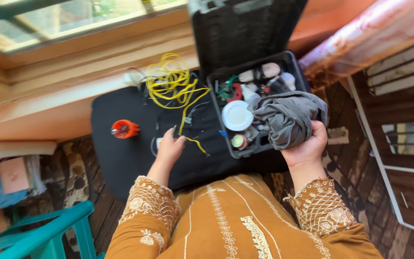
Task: The person cleans a black cable using a grey cloth, wiping it thoroughly. They then pick up a yellow cable and wipe it with the same cloth. The task involves handling cables and a cleaning cloth on a table with a toolbox.
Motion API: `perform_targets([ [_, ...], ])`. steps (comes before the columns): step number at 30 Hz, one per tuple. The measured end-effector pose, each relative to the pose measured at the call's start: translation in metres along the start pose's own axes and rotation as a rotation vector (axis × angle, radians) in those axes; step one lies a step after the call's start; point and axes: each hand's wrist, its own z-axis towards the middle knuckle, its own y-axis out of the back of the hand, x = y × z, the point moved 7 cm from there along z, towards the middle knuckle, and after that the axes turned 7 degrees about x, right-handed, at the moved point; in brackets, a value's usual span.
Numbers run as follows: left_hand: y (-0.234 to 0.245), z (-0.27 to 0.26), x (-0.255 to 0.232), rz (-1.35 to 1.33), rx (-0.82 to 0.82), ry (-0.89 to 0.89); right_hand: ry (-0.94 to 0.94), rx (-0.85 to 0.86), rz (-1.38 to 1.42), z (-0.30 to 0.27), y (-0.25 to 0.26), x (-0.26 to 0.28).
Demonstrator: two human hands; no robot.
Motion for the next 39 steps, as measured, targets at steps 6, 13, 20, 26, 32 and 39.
perform_targets([
  [6,0.015,-0.039,-0.075,-0.913,0.154,0.021,-0.001,0.0,-0.159,-0.006,-0.054,-0.04],
  [13,0.027,-0.11,-0.184,-0.992,0.362,-0.008,0.466,0.529,-1.205,-0.055,-0.191,-0.123],
  [20,0.054,-0.169,-0.234,-1.427,0.493,-0.205,1.05,0.932,-1.642,-0.126,-0.283,-0.167],
  [26,0.039,-0.198,-0.26,-1.234,0.3,-0.263,1.015,0.898,-1.514,-0.107,-0.287,-0.135],
  [32,0.016,-0.175,-0.275,-1.12,0.155,-0.332,0.493,0.441,-0.914,-0.049,-0.29,-0.088],
  [39,0.011,-0.153,-0.273,-1.366,0.105,-0.509,1.064,1.04,-1.503,-0.115,-0.319,-0.071],
])
